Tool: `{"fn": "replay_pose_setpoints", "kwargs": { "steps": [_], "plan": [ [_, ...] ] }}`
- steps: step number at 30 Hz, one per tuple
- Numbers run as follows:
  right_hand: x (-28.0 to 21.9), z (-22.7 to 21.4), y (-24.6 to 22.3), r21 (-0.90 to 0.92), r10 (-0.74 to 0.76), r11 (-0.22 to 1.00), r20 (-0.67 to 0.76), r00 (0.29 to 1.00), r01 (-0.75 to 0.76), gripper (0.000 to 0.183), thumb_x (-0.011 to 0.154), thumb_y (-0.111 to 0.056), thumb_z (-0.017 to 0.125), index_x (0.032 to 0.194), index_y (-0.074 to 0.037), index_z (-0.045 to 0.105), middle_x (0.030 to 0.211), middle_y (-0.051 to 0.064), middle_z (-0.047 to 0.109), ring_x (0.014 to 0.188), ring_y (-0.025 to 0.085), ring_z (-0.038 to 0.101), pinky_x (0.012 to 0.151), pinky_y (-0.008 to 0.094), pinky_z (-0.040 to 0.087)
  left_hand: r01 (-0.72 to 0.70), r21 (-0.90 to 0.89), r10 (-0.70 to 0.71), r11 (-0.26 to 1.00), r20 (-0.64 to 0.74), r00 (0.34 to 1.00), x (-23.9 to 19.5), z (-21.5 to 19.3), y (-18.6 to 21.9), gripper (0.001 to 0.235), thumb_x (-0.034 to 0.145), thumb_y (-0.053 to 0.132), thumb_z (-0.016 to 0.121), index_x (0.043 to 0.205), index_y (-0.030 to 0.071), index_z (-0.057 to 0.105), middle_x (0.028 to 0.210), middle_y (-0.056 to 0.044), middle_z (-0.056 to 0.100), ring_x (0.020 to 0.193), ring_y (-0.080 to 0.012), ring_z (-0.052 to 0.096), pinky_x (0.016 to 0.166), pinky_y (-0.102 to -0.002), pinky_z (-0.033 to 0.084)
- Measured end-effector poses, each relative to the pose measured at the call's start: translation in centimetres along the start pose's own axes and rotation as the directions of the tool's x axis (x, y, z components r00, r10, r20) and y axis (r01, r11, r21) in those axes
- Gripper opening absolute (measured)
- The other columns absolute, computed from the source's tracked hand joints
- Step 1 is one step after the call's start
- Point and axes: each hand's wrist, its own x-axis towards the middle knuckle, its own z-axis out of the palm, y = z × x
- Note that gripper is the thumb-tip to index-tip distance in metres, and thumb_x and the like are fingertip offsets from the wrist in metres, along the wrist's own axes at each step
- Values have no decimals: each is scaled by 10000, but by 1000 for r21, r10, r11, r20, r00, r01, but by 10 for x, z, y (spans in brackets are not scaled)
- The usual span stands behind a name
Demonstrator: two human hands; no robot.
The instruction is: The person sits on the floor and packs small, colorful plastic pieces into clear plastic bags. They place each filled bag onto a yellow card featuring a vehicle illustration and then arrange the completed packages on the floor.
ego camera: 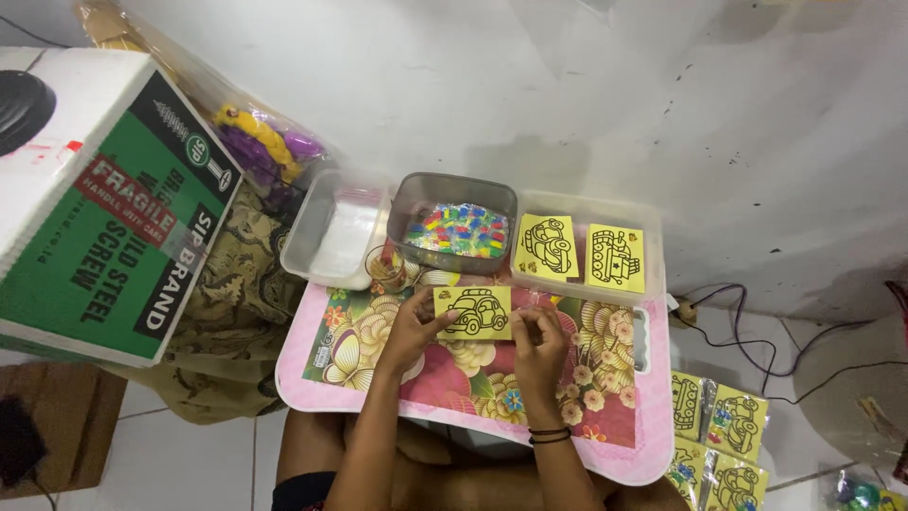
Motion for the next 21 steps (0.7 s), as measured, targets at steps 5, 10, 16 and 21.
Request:
{"fn": "replay_pose_setpoints", "kwargs": {
  "steps": [5, 10, 16, 21],
  "plan": [
    [5, -1, -1, -40, -73, 996, 46, 996, 75, 126, 893, -125, 696, 823, -51, 771, 831, 107, 654, 794, 212, 613, 721, 343, 485, 6, -17, -6, 1000, -12, 1000, -5, 12, 18, 404, 826, 45, 829, 1206, 23, 692, 930, -85, 748, 822, -152, 705, 721, -304, 606],
    [3, 3, 3, -12, -110, 994, 61, 992, 111, 171, 907, -134, 685, 800, -50, 789, 866, 107, 680, 867, 236, 655, 833, 350, 507, 39, -27, -40, 999, -24, 999, -6, 11, 27, 368, 826, 56, 838, 1152, -2, 677, 879, -98, 737, 760, -175, 717, 684, -314, 607],
    [-1, 0, 26, -47, -111, 992, 52, 992, 114, 186, 905, -168, 686, 797, -42, 770, 956, 144, 686, 968, 291, 656, 933, 411, 487, 44, 3, -44, 999, 21, 999, -8, -3, 13, 264, 918, 140, 761, 1135, 28, 661, 901, -61, 709, 796, -160, 697, 719, -323, 596],
    [1, -1, -3, 54, -15, 998, -42, 999, 17, 224, 925, -167, 622, 774, -30, 717, 943, 135, 639, 1004, 265, 612, 950, 404, 462, 46, -29, -46, 999, -5, 999, -17, 20, 50, 220, 991, 175, 667, 1167, 43, 667, 908, -60, 720, 781, -139, 696, 712, -309, 601]
  ]
}}
